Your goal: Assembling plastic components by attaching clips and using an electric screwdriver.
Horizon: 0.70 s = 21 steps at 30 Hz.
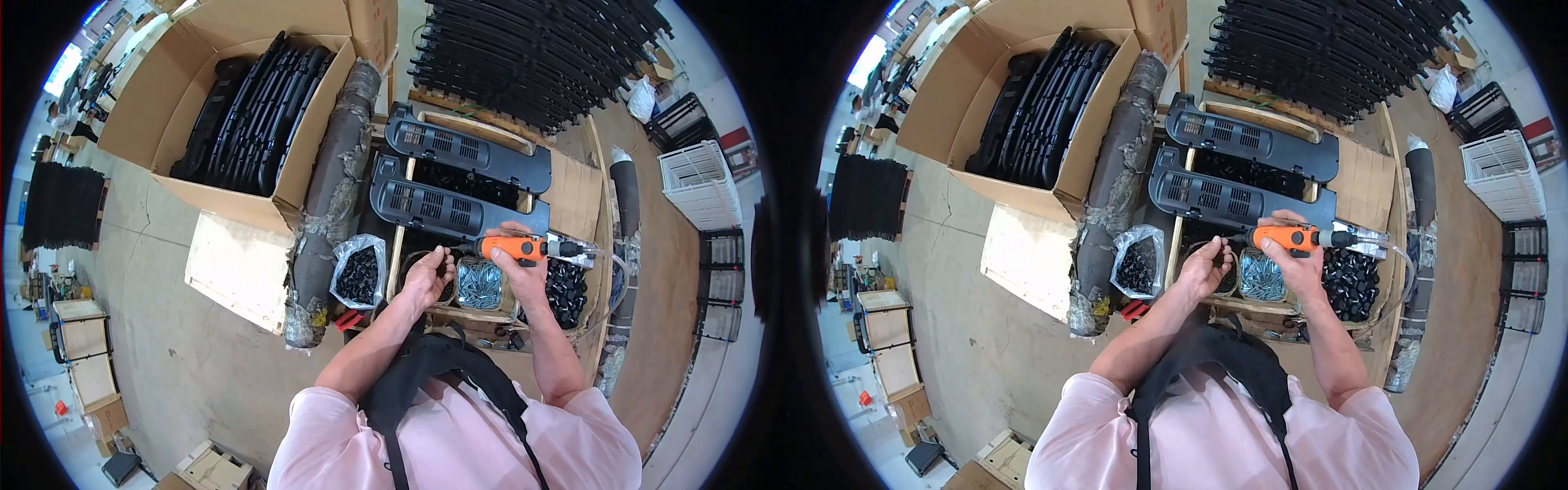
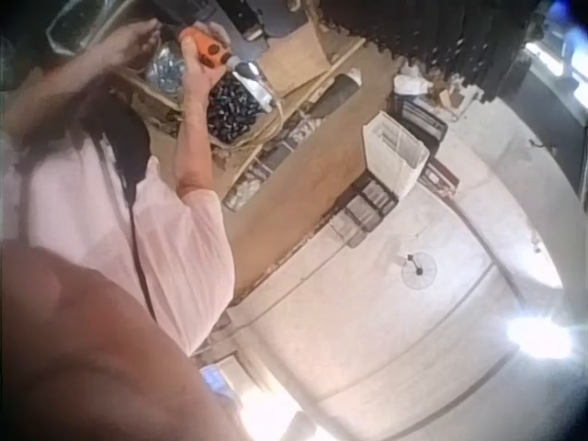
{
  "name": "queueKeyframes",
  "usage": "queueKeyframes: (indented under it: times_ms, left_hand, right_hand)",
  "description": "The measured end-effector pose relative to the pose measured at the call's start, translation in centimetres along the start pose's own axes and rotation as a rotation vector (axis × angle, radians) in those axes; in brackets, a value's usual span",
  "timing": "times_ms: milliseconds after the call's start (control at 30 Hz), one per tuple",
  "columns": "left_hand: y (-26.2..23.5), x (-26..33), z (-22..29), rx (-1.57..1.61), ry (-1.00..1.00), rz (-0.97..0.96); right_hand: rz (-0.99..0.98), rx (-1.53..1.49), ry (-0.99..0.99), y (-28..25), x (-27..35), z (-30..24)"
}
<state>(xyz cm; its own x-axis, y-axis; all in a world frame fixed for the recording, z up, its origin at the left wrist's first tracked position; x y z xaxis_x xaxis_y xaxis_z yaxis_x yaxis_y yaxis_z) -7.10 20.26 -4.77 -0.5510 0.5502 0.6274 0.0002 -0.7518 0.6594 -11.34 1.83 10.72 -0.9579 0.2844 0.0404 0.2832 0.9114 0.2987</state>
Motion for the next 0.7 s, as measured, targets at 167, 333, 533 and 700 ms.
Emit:
queueKeyframes:
  times_ms: [167, 333, 533, 700]
  left_hand:
    - [0.1, -0.1, -0.1, 0.050, -0.001, 0.112]
    - [0.2, 0.5, 0.1, -0.002, 0.042, 0.111]
    - [0.9, 0.9, 0.3, 0.014, -0.003, 0.096]
    - [1.5, 0.6, 0.0, 0.055, -0.022, 0.102]
  right_hand:
    - [-0.067, 0.070, 0.019, 0.5, 0.8, 0.6]
    - [-0.057, 0.088, 0.028, 0.6, 1.4, 0.7]
    - [-0.022, 0.071, 0.036, 0.5, 1.7, 0.5]
    - [-0.048, 0.105, 0.015, 0.4, 2.1, 0.8]
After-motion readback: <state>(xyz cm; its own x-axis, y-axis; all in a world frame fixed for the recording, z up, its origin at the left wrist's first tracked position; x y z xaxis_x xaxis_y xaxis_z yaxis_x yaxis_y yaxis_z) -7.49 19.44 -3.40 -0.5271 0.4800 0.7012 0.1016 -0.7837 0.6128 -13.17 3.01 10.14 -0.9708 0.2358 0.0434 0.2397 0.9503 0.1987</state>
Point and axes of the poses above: each hand's wrist, its own x-axis away from the middle knuckle, its own y-axis out of the palm, z = x × y, the point moved 1 cm from there along -x, towards the middle knuckle, and after that the axes turned 15 degrees about -x, right-handed, at the moved point
